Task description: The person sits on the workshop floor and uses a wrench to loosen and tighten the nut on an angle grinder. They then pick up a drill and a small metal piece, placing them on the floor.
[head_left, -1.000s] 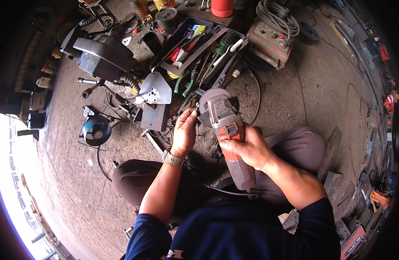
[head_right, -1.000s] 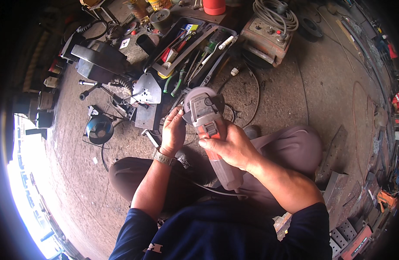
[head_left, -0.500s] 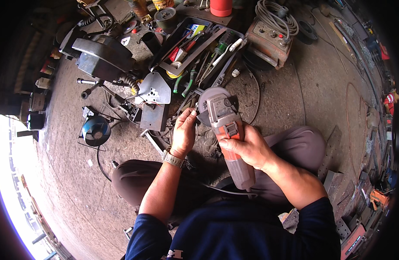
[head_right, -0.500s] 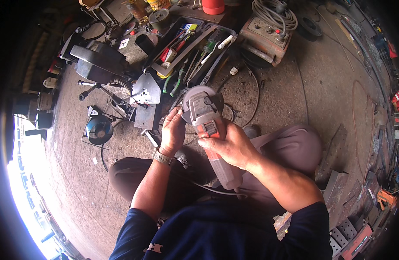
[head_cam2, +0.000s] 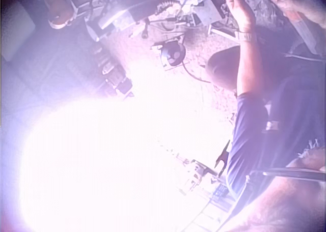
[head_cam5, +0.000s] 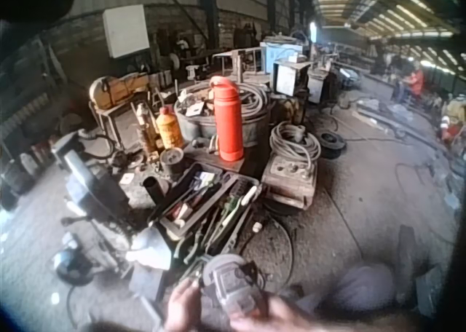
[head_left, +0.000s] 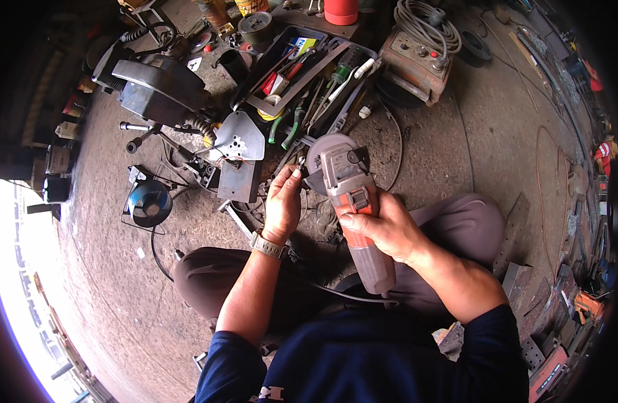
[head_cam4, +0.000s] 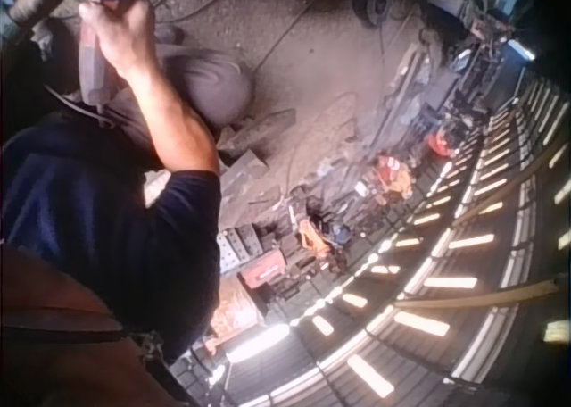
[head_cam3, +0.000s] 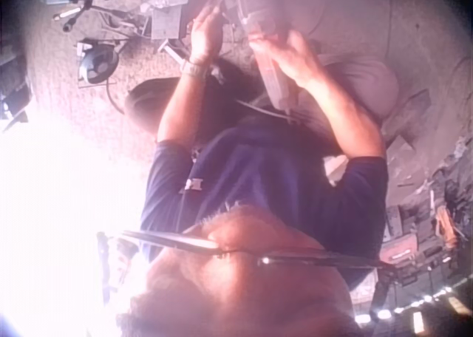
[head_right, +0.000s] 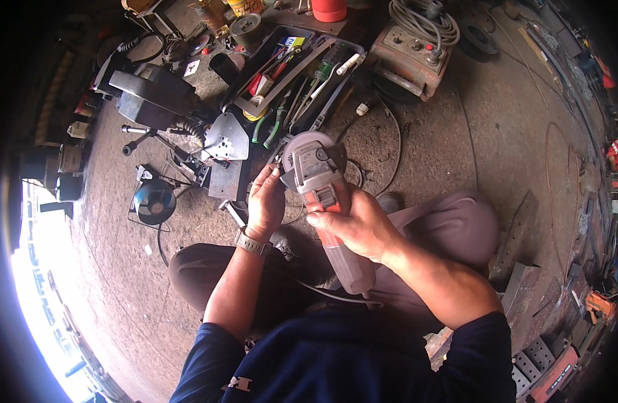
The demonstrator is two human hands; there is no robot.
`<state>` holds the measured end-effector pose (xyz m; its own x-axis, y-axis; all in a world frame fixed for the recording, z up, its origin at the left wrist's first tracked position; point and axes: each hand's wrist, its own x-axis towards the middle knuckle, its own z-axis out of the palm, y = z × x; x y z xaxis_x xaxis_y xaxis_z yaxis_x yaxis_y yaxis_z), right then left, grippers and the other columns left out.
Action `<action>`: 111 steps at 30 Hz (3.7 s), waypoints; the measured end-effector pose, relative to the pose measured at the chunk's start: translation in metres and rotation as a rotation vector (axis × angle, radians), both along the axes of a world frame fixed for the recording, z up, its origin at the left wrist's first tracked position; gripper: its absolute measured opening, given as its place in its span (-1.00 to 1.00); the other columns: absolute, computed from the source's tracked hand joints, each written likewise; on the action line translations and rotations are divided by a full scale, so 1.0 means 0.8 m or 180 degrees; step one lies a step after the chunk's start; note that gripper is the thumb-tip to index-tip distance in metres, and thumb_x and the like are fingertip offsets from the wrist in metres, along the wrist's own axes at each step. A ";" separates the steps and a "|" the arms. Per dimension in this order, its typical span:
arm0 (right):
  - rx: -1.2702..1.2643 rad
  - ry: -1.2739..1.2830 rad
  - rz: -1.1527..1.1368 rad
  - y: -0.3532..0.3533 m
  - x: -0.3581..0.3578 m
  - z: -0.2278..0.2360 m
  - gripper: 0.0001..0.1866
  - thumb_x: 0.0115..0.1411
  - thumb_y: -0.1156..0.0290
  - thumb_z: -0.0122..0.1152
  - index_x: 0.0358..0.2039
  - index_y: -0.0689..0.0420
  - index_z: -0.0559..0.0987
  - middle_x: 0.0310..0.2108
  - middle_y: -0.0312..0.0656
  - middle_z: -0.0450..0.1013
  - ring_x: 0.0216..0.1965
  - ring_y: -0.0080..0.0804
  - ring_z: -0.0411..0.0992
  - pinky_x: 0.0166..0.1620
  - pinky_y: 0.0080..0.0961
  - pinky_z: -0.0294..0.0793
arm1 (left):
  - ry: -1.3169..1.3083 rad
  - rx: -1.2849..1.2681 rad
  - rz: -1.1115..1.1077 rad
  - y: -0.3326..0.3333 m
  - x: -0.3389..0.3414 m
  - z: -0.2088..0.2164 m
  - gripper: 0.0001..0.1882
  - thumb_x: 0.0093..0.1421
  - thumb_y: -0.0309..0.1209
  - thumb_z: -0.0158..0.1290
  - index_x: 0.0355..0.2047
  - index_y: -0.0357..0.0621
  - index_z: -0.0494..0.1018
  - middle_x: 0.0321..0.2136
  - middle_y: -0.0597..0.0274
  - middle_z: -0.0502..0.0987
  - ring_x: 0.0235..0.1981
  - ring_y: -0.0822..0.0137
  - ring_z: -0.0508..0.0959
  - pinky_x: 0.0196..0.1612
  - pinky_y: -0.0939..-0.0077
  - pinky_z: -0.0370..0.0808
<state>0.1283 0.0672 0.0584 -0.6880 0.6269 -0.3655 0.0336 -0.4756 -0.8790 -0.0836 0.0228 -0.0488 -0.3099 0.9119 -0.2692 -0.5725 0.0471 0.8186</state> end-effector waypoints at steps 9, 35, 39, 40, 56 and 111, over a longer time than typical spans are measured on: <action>0.0010 -0.0007 0.0025 0.000 -0.001 -0.003 -0.58 0.20 0.33 0.32 0.01 0.23 0.46 -0.20 -0.26 0.50 -0.19 -0.58 0.46 -0.09 -0.53 0.49 | -0.0020 0.0033 -0.0136 -0.002 0.000 0.004 -0.86 0.39 -0.37 -0.01 -0.25 -0.16 0.47 -0.47 0.55 0.34 -0.43 0.63 0.19 -0.34 0.66 0.13; 0.0015 0.0065 -0.0014 0.000 -0.001 -0.002 -0.62 0.19 0.33 0.31 -0.04 0.20 0.48 -0.22 -0.29 0.49 -0.21 -0.60 0.43 -0.10 -0.55 0.46 | -0.0031 0.0066 -0.0121 -0.001 0.001 0.007 -0.84 0.39 -0.37 -0.02 -0.22 -0.18 0.48 -0.41 0.52 0.42 -0.38 0.65 0.25 -0.30 0.68 0.18; 0.0032 0.0044 0.0009 0.001 -0.001 0.001 -0.62 0.20 0.33 0.31 -0.04 0.21 0.47 -0.23 -0.31 0.48 -0.21 -0.61 0.42 -0.11 -0.55 0.46 | -0.0085 0.0038 -0.0134 -0.003 -0.005 -0.002 -0.86 0.39 -0.38 -0.01 -0.24 -0.17 0.48 -0.42 0.53 0.40 -0.38 0.64 0.24 -0.30 0.68 0.18; 0.0033 0.0055 0.0013 0.001 -0.001 0.001 -0.62 0.20 0.33 0.31 -0.04 0.21 0.47 -0.24 -0.31 0.48 -0.21 -0.61 0.42 -0.11 -0.56 0.46 | -0.0103 0.0052 -0.0098 -0.003 -0.002 0.000 -0.86 0.39 -0.38 -0.01 -0.25 -0.16 0.48 -0.42 0.53 0.40 -0.39 0.64 0.24 -0.30 0.68 0.17; 0.0096 -0.0015 0.0036 0.001 0.000 -0.004 -0.60 0.18 0.30 0.32 -0.03 0.21 0.48 -0.22 -0.26 0.50 -0.21 -0.57 0.45 -0.11 -0.53 0.48 | -0.0041 0.0006 -0.0151 0.000 0.002 0.010 -0.86 0.38 -0.37 -0.01 -0.24 -0.16 0.47 -0.43 0.53 0.39 -0.40 0.65 0.24 -0.32 0.69 0.16; 0.0163 0.0079 -0.0020 0.001 -0.003 0.002 -0.65 0.19 0.36 0.31 -0.06 0.21 0.50 -0.24 -0.30 0.49 -0.22 -0.60 0.44 -0.11 -0.55 0.47 | -0.0228 0.0074 -0.0141 0.002 0.003 -0.016 -0.78 0.38 -0.32 -0.01 -0.18 -0.22 0.50 -0.36 0.43 0.52 -0.37 0.61 0.38 -0.28 0.69 0.28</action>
<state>0.1258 0.0679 0.0603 -0.6926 0.6486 -0.3157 0.0087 -0.4301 -0.9027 -0.0816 0.0240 -0.0616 -0.2497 0.9305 -0.2679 -0.6275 0.0552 0.7767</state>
